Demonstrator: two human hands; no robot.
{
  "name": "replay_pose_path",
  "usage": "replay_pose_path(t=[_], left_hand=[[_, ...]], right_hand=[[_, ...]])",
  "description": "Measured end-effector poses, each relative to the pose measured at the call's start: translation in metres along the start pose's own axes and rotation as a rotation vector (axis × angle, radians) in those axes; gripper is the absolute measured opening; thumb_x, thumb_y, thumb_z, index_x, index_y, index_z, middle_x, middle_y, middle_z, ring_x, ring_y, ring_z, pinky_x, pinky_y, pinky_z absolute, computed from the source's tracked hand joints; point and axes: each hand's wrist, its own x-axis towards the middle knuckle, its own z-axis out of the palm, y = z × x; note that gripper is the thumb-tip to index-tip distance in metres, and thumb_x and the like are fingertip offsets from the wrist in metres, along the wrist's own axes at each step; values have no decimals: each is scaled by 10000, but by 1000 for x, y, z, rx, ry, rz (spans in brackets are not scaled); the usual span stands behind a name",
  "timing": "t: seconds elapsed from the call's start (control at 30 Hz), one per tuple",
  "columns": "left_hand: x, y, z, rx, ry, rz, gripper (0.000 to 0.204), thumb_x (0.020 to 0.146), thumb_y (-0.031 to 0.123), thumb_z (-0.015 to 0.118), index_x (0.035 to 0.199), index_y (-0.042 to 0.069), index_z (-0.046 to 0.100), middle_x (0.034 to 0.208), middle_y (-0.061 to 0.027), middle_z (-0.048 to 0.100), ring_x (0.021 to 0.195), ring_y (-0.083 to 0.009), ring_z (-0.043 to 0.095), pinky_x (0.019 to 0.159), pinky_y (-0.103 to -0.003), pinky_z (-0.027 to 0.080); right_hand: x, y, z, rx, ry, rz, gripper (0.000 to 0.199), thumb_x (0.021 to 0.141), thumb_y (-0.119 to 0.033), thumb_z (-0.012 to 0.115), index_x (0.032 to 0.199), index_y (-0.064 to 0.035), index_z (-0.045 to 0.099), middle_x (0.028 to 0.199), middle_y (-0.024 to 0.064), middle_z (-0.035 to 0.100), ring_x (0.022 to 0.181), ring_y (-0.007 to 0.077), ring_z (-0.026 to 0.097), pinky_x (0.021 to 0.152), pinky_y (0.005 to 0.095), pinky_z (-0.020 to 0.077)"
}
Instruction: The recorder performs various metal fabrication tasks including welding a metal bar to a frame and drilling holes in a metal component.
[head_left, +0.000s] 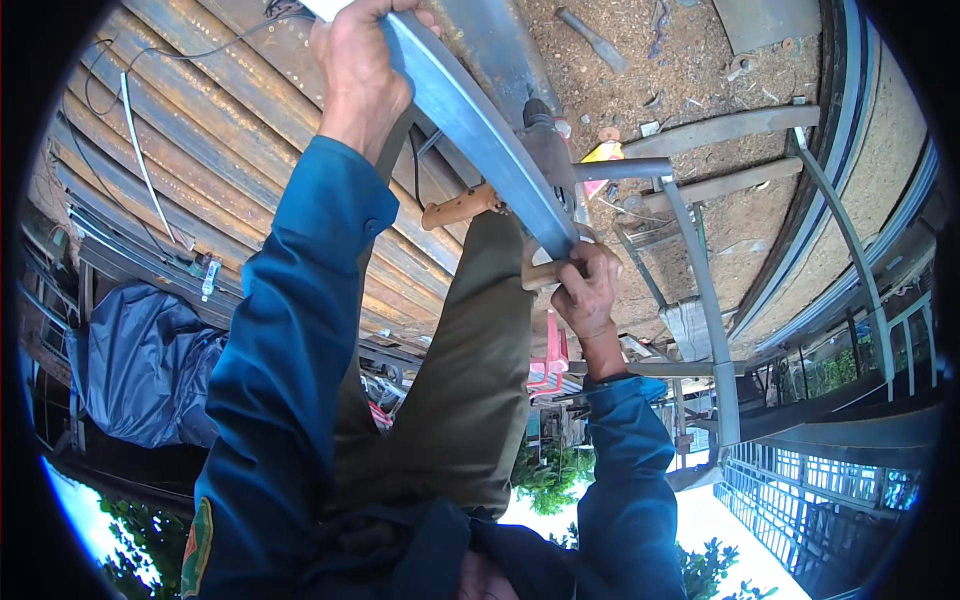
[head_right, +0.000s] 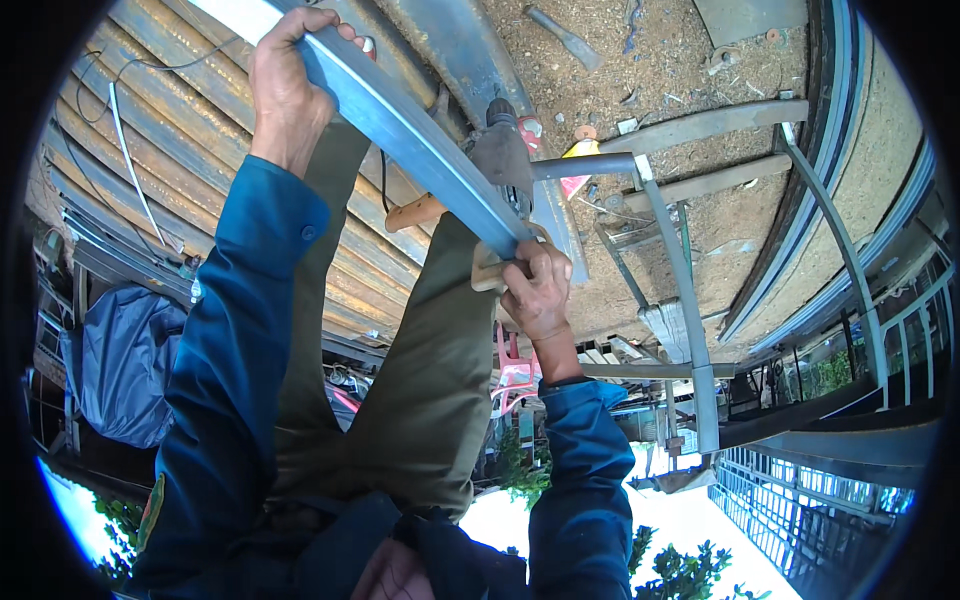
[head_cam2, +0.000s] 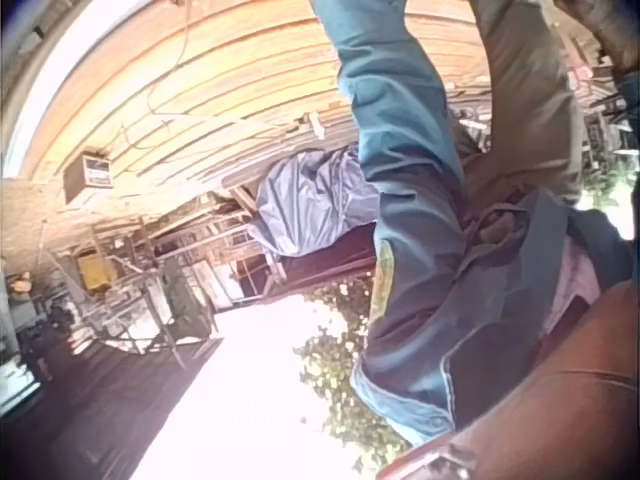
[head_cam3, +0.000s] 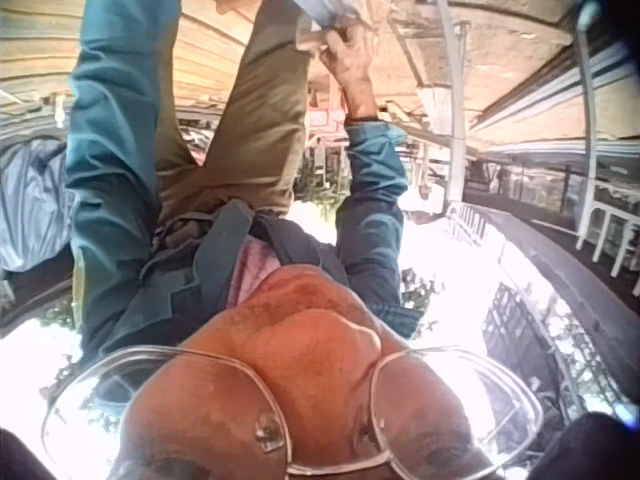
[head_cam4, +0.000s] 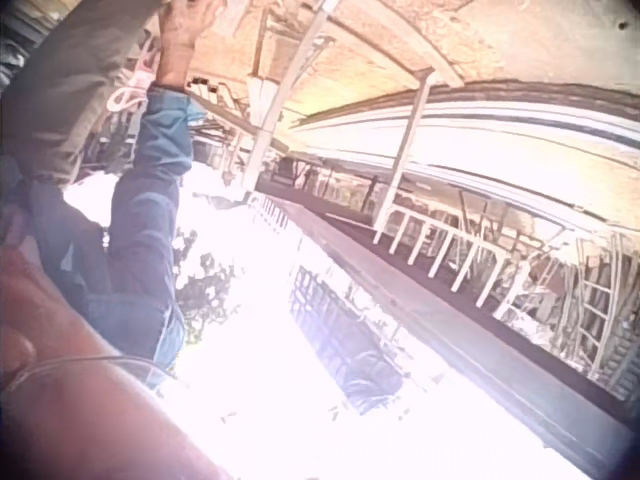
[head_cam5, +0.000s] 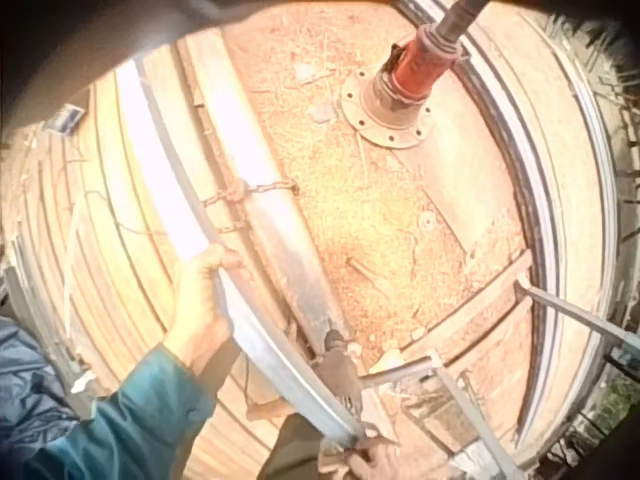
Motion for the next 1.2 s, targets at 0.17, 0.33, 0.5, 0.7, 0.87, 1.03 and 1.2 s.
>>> replay_pose_path(t=[0.17, 0.33, 0.5, 0.7, 0.87, 1.03, 1.2], left_hand=[[-30, -30, 22, 0, 38, 42, 91, 769, 26, 596, 841, -26, 574, 706, -144, 593, 685, -267, 615, 667, -396, 536], [-62, -63, 28, 173, 52, 187, 173, 760, 52, 660, 884, -67, 639, 761, -148, 639, 690, -235, 625, 686, -327, 519], [-85, -74, 33, 209, 58, 40, 175, 694, 56, 756, 795, -36, 646, 732, -86, 638, 641, -159, 596, 623, -297, 480], [-108, -113, 22, 291, 23, -86, 190, 689, 83, 791, 769, 23, 629, 735, -18, 619, 668, -104, 574, 646, -263, 460], [-111, -124, 14, 287, 14, -106, 212, 685, 80, 799, 763, 41, 605, 739, -3, 604, 656, -90, 567, 629, -252, 461], [-111, -128, 13, 259, -72, -145, 237, 689, 73, 797, 826, 37, 607, 754, -5, 607, 668, -92, 581, 633, -249, 476], [-110, -139, 13, 176, -12, -109, 303, 694, 44, 781, 945, -5, 619, 825, -41, 645, 709, -106, 602, 663, -257, 495]], right_hand=[[7, 11, 5, 18, 56, -23, 288, 480, -29, 672, 736, -125, 580, 1057, 62, 518, 1043, 285, 519, 854, 409, 383], [46, -1, -6, 75, 62, -37, 279, 477, 1, 652, 726, -100, 576, 1008, 56, 521, 1010, 288, 523, 834, 403, 404], [42, 2, -6, 96, 72, -3, 260, 489, 14, 640, 717, -92, 573, 966, 46, 524, 985, 280, 532, 826, 409, 407], [52, -7, -5, 112, 103, -26, 234, 495, 15, 638, 691, -88, 562, 944, 44, 525, 983, 281, 537, 819, 409, 407], [44, -12, 0, 122, 98, 20, 238, 485, 8, 644, 684, -86, 553, 962, 44, 533, 1008, 289, 538, 824, 412, 408], [36, -13, 7, 161, 122, 54, 245, 480, 17, 630, 699, -64, 553, 1099, 90, 540, 1101, 333, 516, 895, 449, 395], [48, -34, 0, 226, 124, 224, 299, 499, 32, 600, 785, -51, 616, 1293, 223, 446, 1221, 430, 417, 1001, 505, 354]])
